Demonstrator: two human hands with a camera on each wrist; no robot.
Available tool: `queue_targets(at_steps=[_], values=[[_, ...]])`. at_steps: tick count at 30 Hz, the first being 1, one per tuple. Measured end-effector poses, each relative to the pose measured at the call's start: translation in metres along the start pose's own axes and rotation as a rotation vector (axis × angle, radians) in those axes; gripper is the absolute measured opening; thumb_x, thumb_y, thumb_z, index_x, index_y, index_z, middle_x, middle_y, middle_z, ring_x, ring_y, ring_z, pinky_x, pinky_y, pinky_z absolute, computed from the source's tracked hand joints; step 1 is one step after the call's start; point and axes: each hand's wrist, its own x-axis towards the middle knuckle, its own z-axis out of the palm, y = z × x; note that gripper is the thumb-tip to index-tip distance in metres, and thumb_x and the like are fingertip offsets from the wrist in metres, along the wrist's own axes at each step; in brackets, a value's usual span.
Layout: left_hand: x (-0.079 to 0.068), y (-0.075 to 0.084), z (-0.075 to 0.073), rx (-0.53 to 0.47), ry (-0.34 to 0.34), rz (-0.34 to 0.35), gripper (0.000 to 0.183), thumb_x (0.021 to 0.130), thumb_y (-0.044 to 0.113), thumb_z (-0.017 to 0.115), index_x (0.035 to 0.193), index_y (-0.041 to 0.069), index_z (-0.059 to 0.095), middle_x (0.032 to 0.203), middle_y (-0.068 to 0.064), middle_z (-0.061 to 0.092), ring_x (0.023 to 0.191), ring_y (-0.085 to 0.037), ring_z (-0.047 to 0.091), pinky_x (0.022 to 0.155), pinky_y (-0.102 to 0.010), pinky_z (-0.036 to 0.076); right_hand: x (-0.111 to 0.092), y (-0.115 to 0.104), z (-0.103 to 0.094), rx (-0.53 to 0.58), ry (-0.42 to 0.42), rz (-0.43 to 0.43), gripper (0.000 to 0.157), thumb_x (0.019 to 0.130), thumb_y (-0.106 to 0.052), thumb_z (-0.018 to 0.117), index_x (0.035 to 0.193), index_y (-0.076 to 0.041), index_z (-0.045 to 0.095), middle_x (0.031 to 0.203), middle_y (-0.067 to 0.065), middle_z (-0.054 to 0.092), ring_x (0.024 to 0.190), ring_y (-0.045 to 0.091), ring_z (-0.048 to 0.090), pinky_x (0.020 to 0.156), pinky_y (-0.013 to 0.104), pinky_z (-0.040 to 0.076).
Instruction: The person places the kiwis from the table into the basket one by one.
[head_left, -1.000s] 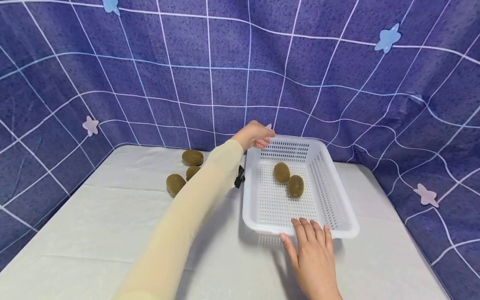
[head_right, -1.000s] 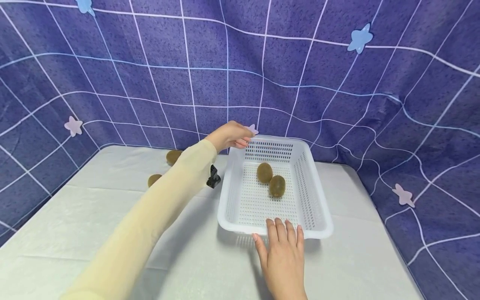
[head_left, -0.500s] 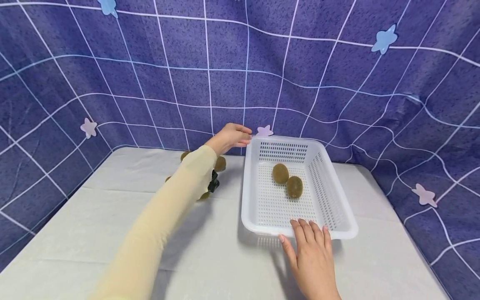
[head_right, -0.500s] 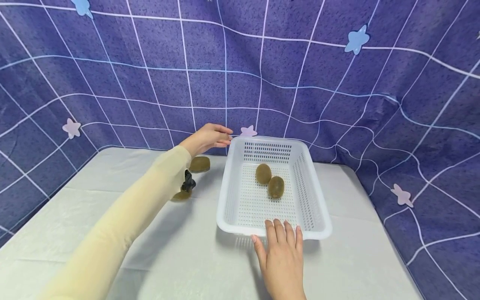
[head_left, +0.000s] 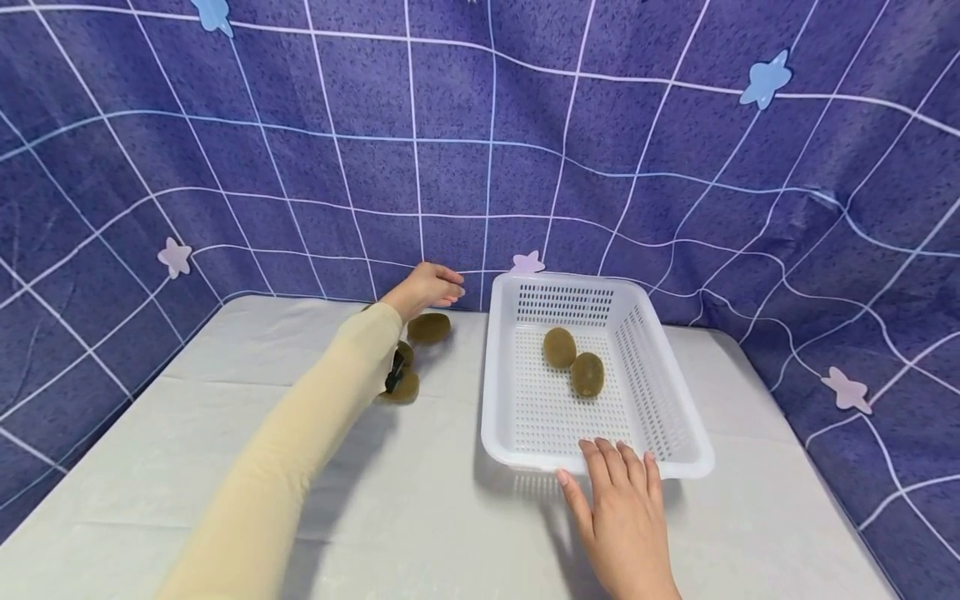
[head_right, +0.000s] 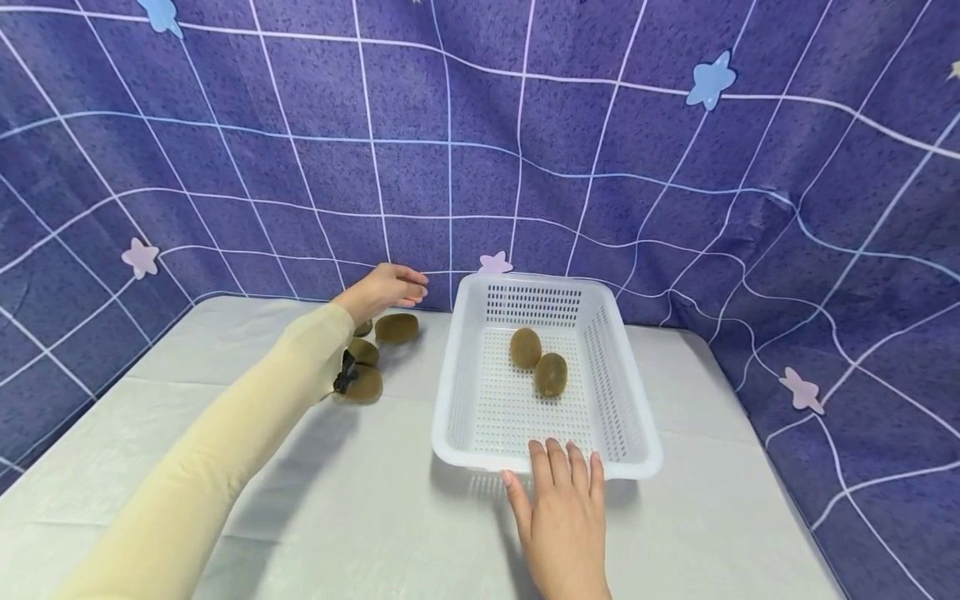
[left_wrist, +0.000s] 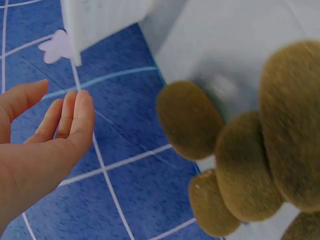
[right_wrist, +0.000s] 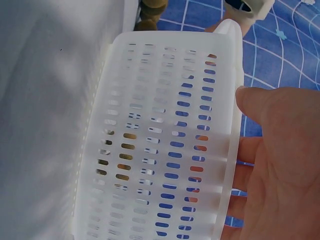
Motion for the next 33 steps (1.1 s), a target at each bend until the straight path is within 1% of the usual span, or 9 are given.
queue_targets(at_steps=[3, 5, 8, 10, 13, 17, 24, 28, 33], values=[[0.001, -0.006, -0.003, 0.022, 0.023, -0.001, 0.041, 0.091, 0.0, 0.06, 0.129, -0.01, 0.052, 0.108, -0.017, 0.061, 0.096, -0.023, 0.058, 0.099, -0.038, 0.048, 0.001, 0.0, 0.0, 0.001, 0.005, -0.002, 0.05, 0.095, -0.044, 0.056, 0.123, -0.003, 0.059, 0.123, 0.017, 0.059, 0.121, 0.04, 0.046, 0.108, 0.06, 0.022], [0.0, -0.01, -0.005, 0.049, 0.033, 0.0, 0.041, 0.09, 0.0, 0.06, 0.128, -0.011, 0.051, 0.105, -0.016, 0.06, 0.094, -0.023, 0.058, 0.1, -0.039, 0.047, 0.001, 0.0, 0.0, 0.0, 0.003, 0.0, 0.05, 0.095, -0.044, 0.056, 0.123, -0.003, 0.059, 0.123, 0.017, 0.059, 0.121, 0.04, 0.046, 0.108, 0.06, 0.022], [0.0, -0.017, -0.007, 0.13, 0.049, 0.017, 0.04, 0.089, 0.0, 0.061, 0.126, -0.012, 0.053, 0.109, -0.02, 0.061, 0.1, -0.027, 0.058, 0.1, -0.038, 0.047, 0.001, 0.0, -0.001, -0.001, -0.009, 0.006, 0.049, 0.095, -0.043, 0.056, 0.123, -0.003, 0.059, 0.124, 0.016, 0.059, 0.122, 0.04, 0.046, 0.108, 0.061, 0.023], [-0.001, -0.022, -0.009, 0.216, 0.058, 0.038, 0.04, 0.088, 0.002, 0.062, 0.124, -0.012, 0.054, 0.117, -0.024, 0.059, 0.106, -0.029, 0.056, 0.1, -0.037, 0.046, 0.0, 0.0, -0.001, -0.003, -0.02, 0.01, 0.049, 0.095, -0.044, 0.056, 0.124, -0.004, 0.059, 0.124, 0.016, 0.059, 0.122, 0.04, 0.045, 0.107, 0.061, 0.023], [0.0, -0.03, -0.013, 0.329, 0.072, 0.07, 0.04, 0.084, 0.003, 0.063, 0.121, -0.012, 0.057, 0.12, -0.025, 0.059, 0.11, -0.031, 0.054, 0.1, -0.036, 0.044, 0.0, 0.001, -0.001, -0.003, -0.027, 0.014, 0.05, 0.095, -0.045, 0.055, 0.125, -0.004, 0.058, 0.125, 0.016, 0.058, 0.122, 0.04, 0.045, 0.107, 0.062, 0.023], [0.005, -0.039, -0.019, 0.434, 0.049, 0.059, 0.043, 0.084, 0.005, 0.064, 0.123, -0.01, 0.056, 0.124, -0.024, 0.058, 0.117, -0.034, 0.052, 0.103, -0.039, 0.042, 0.0, 0.001, -0.001, -0.004, -0.024, 0.013, 0.05, 0.096, -0.045, 0.054, 0.125, -0.005, 0.058, 0.125, 0.015, 0.058, 0.123, 0.04, 0.045, 0.107, 0.062, 0.023], [0.009, -0.047, -0.022, 0.646, -0.054, 0.017, 0.052, 0.085, 0.009, 0.063, 0.132, -0.009, 0.05, 0.134, -0.025, 0.051, 0.123, -0.036, 0.048, 0.105, -0.041, 0.041, 0.0, 0.0, -0.001, -0.009, -0.013, 0.014, 0.05, 0.095, -0.046, 0.054, 0.124, -0.005, 0.059, 0.125, 0.015, 0.059, 0.122, 0.039, 0.045, 0.107, 0.061, 0.023], [0.008, -0.049, -0.02, 0.761, -0.07, 0.012, 0.053, 0.084, 0.008, 0.063, 0.132, -0.009, 0.049, 0.136, -0.025, 0.049, 0.123, -0.036, 0.047, 0.105, -0.042, 0.041, 0.0, 0.0, 0.0, -0.013, -0.01, 0.013, 0.05, 0.095, -0.045, 0.055, 0.123, -0.005, 0.06, 0.124, 0.015, 0.06, 0.122, 0.039, 0.046, 0.107, 0.061, 0.023], [0.009, -0.053, -0.016, 0.846, -0.081, 0.026, 0.051, 0.084, 0.008, 0.065, 0.129, -0.009, 0.051, 0.132, -0.025, 0.052, 0.121, -0.037, 0.049, 0.103, -0.042, 0.042, 0.0, 0.0, 0.0, -0.015, -0.01, 0.014, 0.05, 0.095, -0.045, 0.055, 0.123, -0.005, 0.06, 0.123, 0.015, 0.06, 0.121, 0.039, 0.046, 0.108, 0.06, 0.024]])
